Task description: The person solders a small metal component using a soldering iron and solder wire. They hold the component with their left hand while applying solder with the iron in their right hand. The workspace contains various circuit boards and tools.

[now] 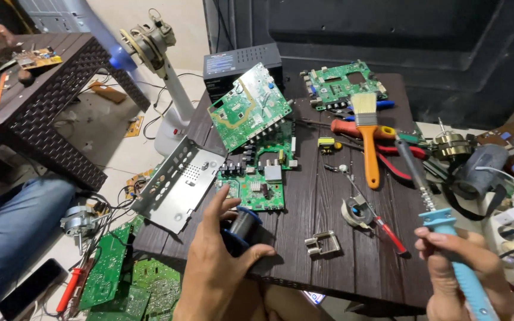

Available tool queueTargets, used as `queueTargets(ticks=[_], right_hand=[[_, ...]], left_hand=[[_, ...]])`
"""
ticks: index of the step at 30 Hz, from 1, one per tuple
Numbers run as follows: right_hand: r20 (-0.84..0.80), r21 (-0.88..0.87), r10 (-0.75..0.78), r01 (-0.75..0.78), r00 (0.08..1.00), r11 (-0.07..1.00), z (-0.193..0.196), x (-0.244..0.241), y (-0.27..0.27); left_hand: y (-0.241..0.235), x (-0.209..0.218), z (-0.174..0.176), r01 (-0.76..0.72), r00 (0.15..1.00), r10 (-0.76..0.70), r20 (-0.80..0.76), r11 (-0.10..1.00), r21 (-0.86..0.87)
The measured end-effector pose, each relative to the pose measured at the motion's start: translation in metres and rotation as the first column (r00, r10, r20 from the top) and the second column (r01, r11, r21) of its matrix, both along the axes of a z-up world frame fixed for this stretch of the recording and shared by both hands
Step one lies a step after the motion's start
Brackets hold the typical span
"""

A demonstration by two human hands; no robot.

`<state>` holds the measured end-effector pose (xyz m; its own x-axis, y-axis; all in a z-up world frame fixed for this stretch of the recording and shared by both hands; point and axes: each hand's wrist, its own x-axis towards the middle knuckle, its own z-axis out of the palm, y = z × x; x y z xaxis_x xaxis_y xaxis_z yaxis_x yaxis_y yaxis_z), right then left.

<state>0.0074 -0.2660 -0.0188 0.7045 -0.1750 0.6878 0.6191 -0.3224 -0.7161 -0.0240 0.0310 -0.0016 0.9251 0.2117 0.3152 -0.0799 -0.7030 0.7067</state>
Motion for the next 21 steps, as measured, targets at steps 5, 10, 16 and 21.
queueTargets(ticks=[5, 10, 16, 21], right_hand=[[-0.208, 0.071, -0.06, 0.076, 0.976, 0.995, -0.003, 0.0, -0.002], [-0.338, 0.218, 0.027, 0.05, 0.941, 0.975, -0.04, 0.021, -0.041], [-0.671, 0.572, 0.316, 0.198, 0.67, 0.796, -0.031, 0.056, -0.084], [-0.735, 0.631, 0.388, 0.35, 0.556, 0.693, -0.011, 0.054, -0.075]], left_hand=[[0.013, -0.006, -0.006, 0.027, 0.986, -0.053, 0.161, 0.987, 0.158], [0.022, -0.009, -0.009, 0.029, 0.983, -0.068, 0.173, 0.976, 0.216], [0.032, 0.026, 0.04, 0.104, 0.943, -0.197, 0.268, 0.94, 0.325], [0.027, 0.103, 0.086, 0.145, 0.919, -0.323, 0.227, 0.811, 0.566]])
